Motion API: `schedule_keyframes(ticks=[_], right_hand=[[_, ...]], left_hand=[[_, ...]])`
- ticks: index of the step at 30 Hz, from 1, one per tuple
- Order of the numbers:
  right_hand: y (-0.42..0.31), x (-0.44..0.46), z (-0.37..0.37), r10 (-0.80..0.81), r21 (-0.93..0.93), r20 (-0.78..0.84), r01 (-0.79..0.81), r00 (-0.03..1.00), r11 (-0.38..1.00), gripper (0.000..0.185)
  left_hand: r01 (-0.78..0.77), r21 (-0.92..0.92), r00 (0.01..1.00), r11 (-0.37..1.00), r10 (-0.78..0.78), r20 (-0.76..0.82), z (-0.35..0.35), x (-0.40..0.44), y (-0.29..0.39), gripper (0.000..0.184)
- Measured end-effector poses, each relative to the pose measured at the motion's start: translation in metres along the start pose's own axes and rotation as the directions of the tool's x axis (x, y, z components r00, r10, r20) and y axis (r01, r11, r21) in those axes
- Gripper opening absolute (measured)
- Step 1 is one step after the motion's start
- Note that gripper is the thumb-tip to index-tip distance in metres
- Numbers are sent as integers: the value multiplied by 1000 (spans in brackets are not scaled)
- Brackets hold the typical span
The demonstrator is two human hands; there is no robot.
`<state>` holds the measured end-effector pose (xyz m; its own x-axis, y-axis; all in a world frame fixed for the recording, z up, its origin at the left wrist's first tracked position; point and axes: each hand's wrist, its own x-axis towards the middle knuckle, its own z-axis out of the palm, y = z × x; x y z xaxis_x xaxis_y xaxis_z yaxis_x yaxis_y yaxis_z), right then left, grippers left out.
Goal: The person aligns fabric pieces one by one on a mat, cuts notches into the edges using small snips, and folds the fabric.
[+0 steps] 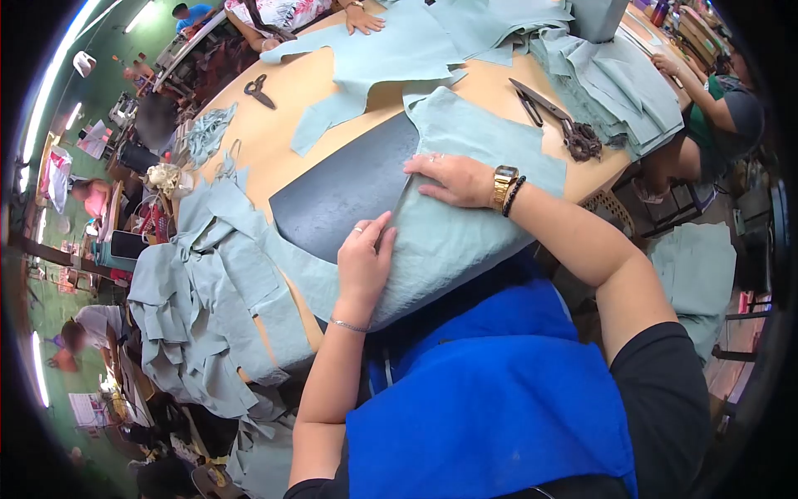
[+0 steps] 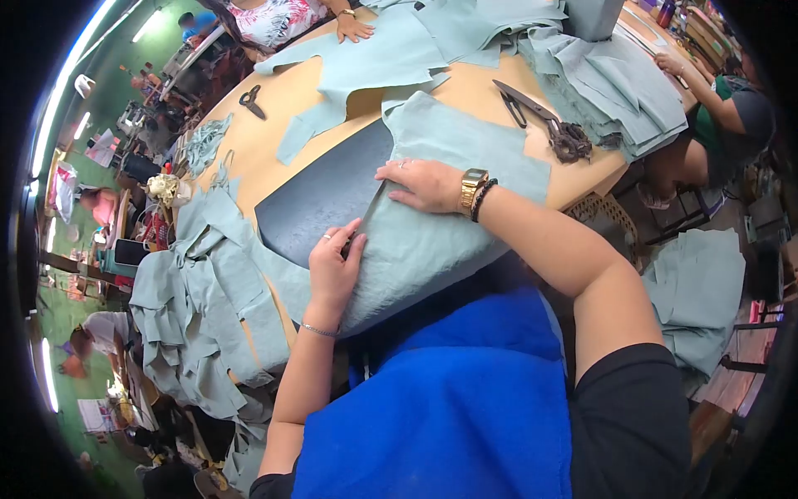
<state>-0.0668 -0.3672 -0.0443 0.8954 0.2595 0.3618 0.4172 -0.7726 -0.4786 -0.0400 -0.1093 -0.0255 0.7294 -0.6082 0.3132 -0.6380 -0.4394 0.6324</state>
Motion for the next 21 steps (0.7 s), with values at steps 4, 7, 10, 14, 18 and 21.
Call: schedule_keyframes(ticks=[4,7,10,14,18,21], right_hand=[[2,-3,0,-49,-61,35,51,998,997,35],[-2,-4,-2,-21,-142,75,31,997,989,35],[2,2,0,-131,-286,139,166,982,944,46],[-34,-5,-18,30,-404,333,114,942,908,67],[-30,-8,-22,99,-477,307,63,946,877,76],[-19,-2,-24,186,-552,180,-57,966,832,77]], left_hand=[[-65,48,997,997,67,-40,-1,-12,-2,19],[-74,116,996,991,78,-30,-3,-17,-1,18],[-63,164,998,985,66,-14,-2,-18,2,19],[-90,189,995,978,97,-26,0,-19,-1,19],[-96,199,994,975,105,-36,1,-19,-2,19],[-91,194,994,977,102,-44,1,-19,-1,18]])
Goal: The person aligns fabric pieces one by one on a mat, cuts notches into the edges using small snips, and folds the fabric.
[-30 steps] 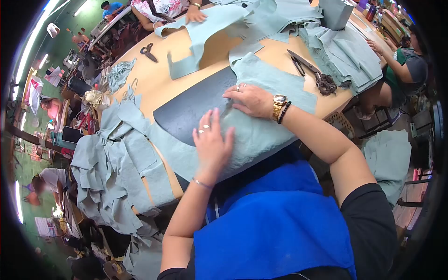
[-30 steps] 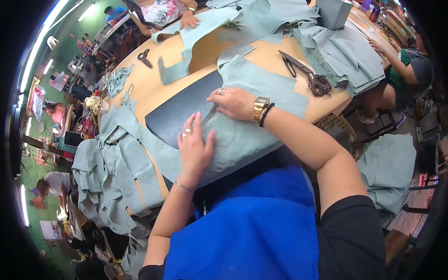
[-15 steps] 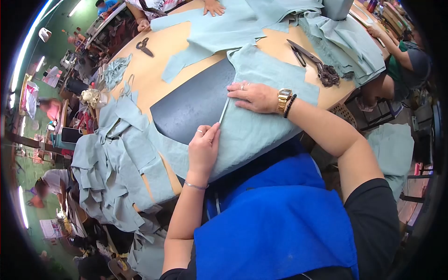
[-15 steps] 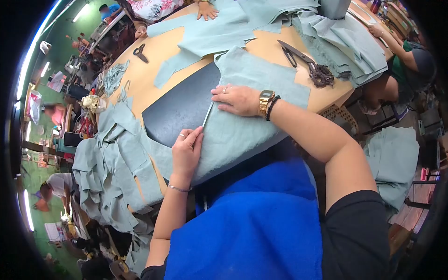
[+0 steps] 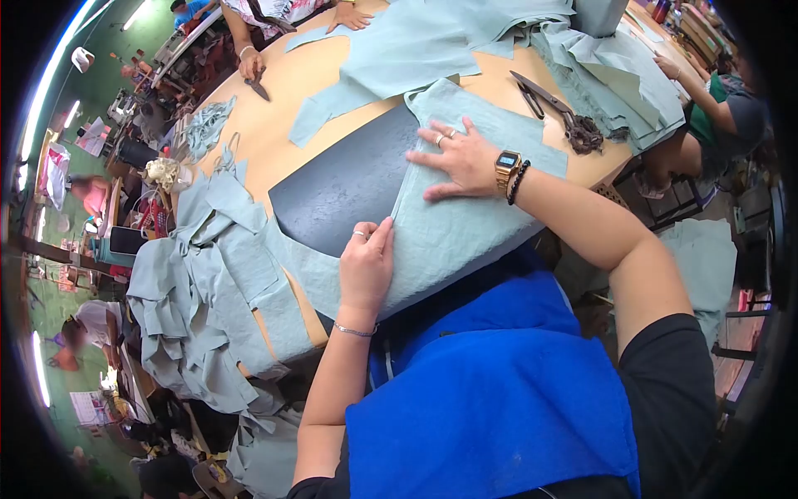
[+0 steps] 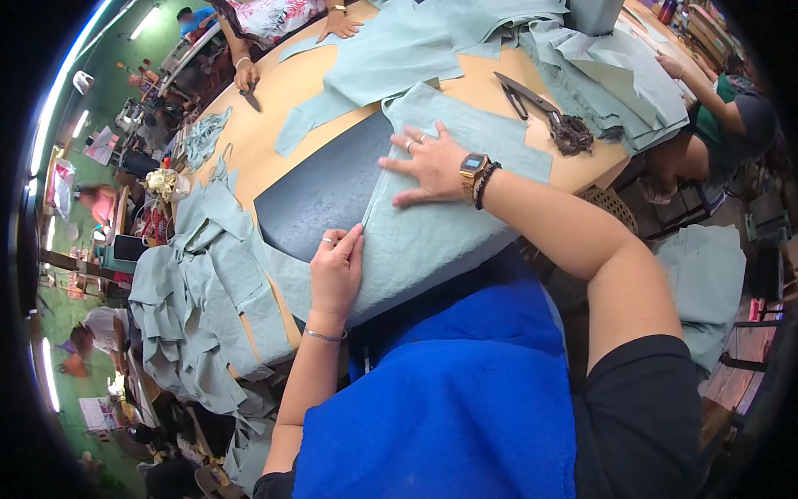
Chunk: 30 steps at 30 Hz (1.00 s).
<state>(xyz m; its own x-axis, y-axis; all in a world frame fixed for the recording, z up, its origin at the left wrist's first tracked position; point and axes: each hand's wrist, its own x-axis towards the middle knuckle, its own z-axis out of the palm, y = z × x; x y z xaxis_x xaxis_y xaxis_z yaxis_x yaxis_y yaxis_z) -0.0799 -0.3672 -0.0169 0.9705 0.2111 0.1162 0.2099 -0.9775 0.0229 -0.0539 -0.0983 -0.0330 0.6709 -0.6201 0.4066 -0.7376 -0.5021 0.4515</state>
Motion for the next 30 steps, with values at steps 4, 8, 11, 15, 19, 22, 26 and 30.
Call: schedule_keyframes(ticks=[4,8,11,15,19,22,26,30], right_hand=[[-20,3,4,-150,179,-138,174,979,968,66],[-50,-9,8,-253,217,-232,303,939,928,56],[-53,-10,14,-233,207,-170,266,957,941,60],[-72,-22,-8,-223,71,-76,228,972,971,63],[-68,-22,-5,-170,25,-168,177,971,984,62],[-70,-11,-1,-215,189,-222,258,951,948,59],[-94,-13,10,-255,275,-204,305,945,912,54],[-94,-15,1,-269,305,-135,298,954,904,56]], left_hand=[[-18,4,1000,1000,18,-21,-1,2,0,17],[64,-90,997,994,-61,40,-13,-4,0,14],[24,-68,999,997,-21,47,-21,-13,-9,13],[-63,45,998,997,63,6,-22,-18,-9,12],[-76,92,997,993,75,19,-23,-18,-7,13],[-25,63,995,998,19,98,-34,-14,-6,15],[109,96,965,989,-128,231,-51,-11,-17,18],[158,159,916,975,-205,346,-69,-11,-22,14]])
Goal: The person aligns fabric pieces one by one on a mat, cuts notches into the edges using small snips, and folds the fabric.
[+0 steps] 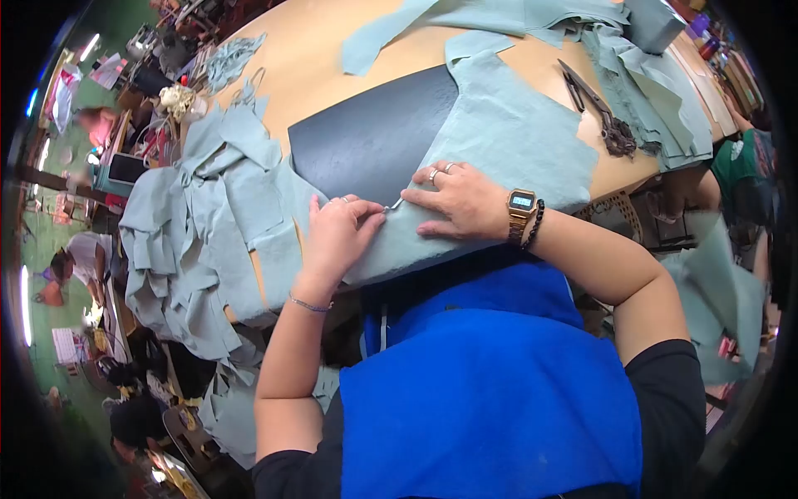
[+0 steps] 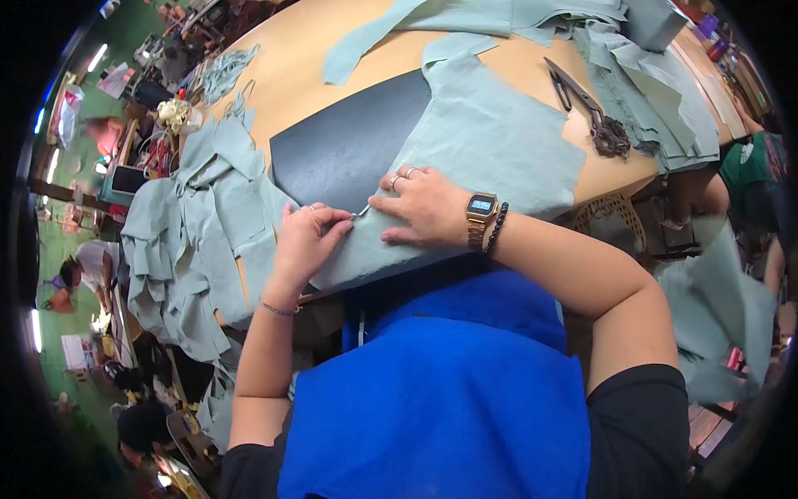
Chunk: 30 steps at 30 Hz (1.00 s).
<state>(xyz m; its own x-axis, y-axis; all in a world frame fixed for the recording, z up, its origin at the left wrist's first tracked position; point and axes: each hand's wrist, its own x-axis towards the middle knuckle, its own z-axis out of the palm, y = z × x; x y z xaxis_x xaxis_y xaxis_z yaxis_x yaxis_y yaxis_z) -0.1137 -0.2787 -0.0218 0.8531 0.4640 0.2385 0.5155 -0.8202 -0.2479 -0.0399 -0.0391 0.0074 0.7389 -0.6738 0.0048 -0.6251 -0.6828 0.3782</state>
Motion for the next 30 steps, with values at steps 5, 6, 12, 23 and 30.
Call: schedule_keyframes(ticks=[5,6,12,23,30], right_hand=[[-8,4,-6,-1,-31,89,4,996,1000,62],[-9,5,-7,3,-28,112,0,994,1000,64],[-15,11,-14,-10,-41,123,15,992,999,66],[-21,28,-24,8,-90,288,18,958,996,73],[-45,49,-37,101,-163,432,-33,896,986,79]], left_hand=[[-182,25,979,983,183,-87,3,-4,-11,9],[-201,45,975,979,204,-86,2,-4,-12,9],[-373,173,910,912,396,-123,1,-6,-30,10],[-412,366,880,834,469,-77,-15,-10,-53,16],[-388,401,877,830,466,-117,-14,-15,-57,19]])
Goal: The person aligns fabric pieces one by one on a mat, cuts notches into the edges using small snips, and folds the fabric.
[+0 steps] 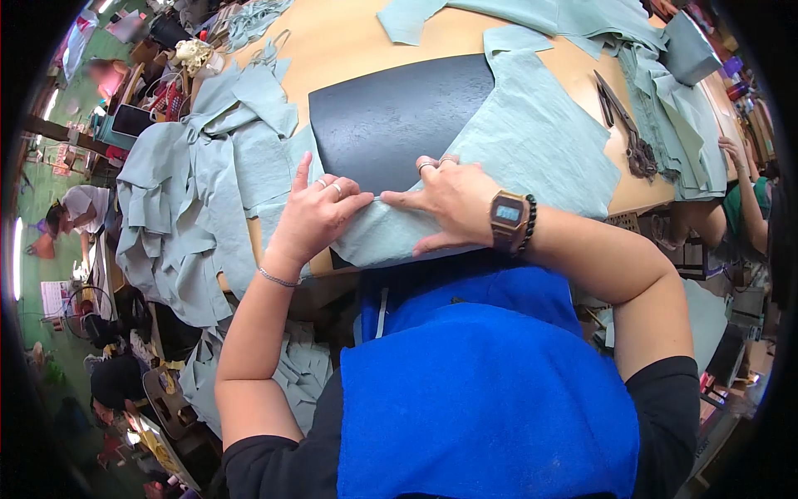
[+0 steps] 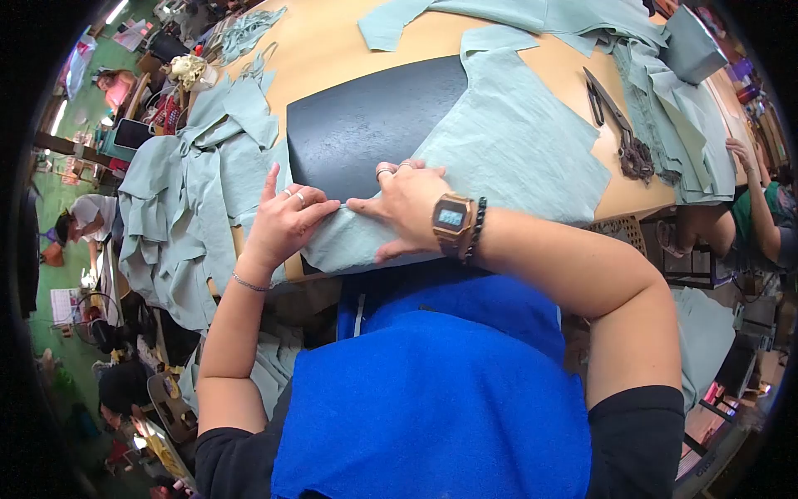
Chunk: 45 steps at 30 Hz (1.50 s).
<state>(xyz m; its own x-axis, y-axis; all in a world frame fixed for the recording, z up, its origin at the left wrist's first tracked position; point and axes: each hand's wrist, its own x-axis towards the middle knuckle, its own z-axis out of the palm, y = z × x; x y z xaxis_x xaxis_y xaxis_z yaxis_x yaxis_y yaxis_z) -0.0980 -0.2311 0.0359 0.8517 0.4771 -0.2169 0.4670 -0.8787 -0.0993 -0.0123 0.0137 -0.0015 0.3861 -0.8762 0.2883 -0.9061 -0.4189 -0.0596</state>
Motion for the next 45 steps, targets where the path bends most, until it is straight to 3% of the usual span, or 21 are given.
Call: schedule_keyframes(ticks=[3,6,9,10,13,15,19,20,21,22,24,27,28,29,32,34,36,39,41,43,45], right_hand=[[-11,4,-6,70,-60,98,-64,993,996,82],[20,-5,-11,-68,70,180,56,981,996,84],[63,-28,23,-221,75,-215,241,951,968,90],[67,-34,31,-153,96,-247,182,957,979,89],[48,-47,51,51,197,-313,13,948,980,89],[27,-41,57,188,304,-308,-90,933,948,92],[-14,-20,39,150,727,-147,4,978,686,83],[-20,-16,34,64,796,-145,78,987,600,76],[-24,-11,34,12,839,-164,133,986,527,75],[-25,-8,36,-27,876,-185,177,982,449,75],[-22,-1,41,-42,898,-267,265,963,351,74],[-8,0,26,45,777,-344,257,938,575,67],[-3,0,26,94,747,-363,229,927,624,63],[11,2,33,105,699,-392,221,914,680,61],[44,0,54,156,580,-393,113,906,807,55],[54,-2,62,142,554,-435,140,889,821,53],[54,-5,62,141,529,-452,137,881,837,51],[48,-4,55,152,494,-454,106,878,863,49],[47,-4,56,144,482,-458,109,877,870,49],[46,-3,55,142,477,-470,116,871,871,47],[46,-4,55,138,470,-480,121,866,875,46]], left_hand=[[23,86,1000,996,-25,18,-2,-1,5,19],[96,100,993,990,-102,55,-6,-10,14,23],[367,75,929,927,-361,-83,-12,-22,42,40],[505,-19,863,863,-505,16,-10,-37,47,73],[680,-82,725,728,-685,-69,-10,-68,76,82],[746,-139,664,651,-743,86,-8,-78,88,84],[768,-256,587,588,-805,-87,5,-94,85,51],[794,-494,457,354,-884,101,0,-100,77,42],[740,-669,358,71,-884,302,-4,-105,71,33],[350,-936,381,-23,-910,165,-2,-105,71,24],[139,-988,249,-67,-963,101,-23,-120,58,33],[-195,-956,-117,-220,-962,245,-91,-161,35,36],[-141,-979,-99,-145,-982,160,-110,-200,24,39],[90,-994,-311,-63,-950,32,-137,-224,22,40],[-67,-992,-417,106,-906,-69,-213,-330,20,40],[-7,-943,-643,332,-724,-250,-265,-410,17,41],[299,-844,-788,445,-383,-481,-321,-407,24,42],[685,-521,-564,509,-82,-821,-374,-433,26,43],[807,-554,-563,207,-17,-826,-358,-395,10,48],[951,-234,-274,-202,-204,-940,-335,-517,-42,52],[937,-120,-291,-329,-540,-790,-252,-482,-53,52]])
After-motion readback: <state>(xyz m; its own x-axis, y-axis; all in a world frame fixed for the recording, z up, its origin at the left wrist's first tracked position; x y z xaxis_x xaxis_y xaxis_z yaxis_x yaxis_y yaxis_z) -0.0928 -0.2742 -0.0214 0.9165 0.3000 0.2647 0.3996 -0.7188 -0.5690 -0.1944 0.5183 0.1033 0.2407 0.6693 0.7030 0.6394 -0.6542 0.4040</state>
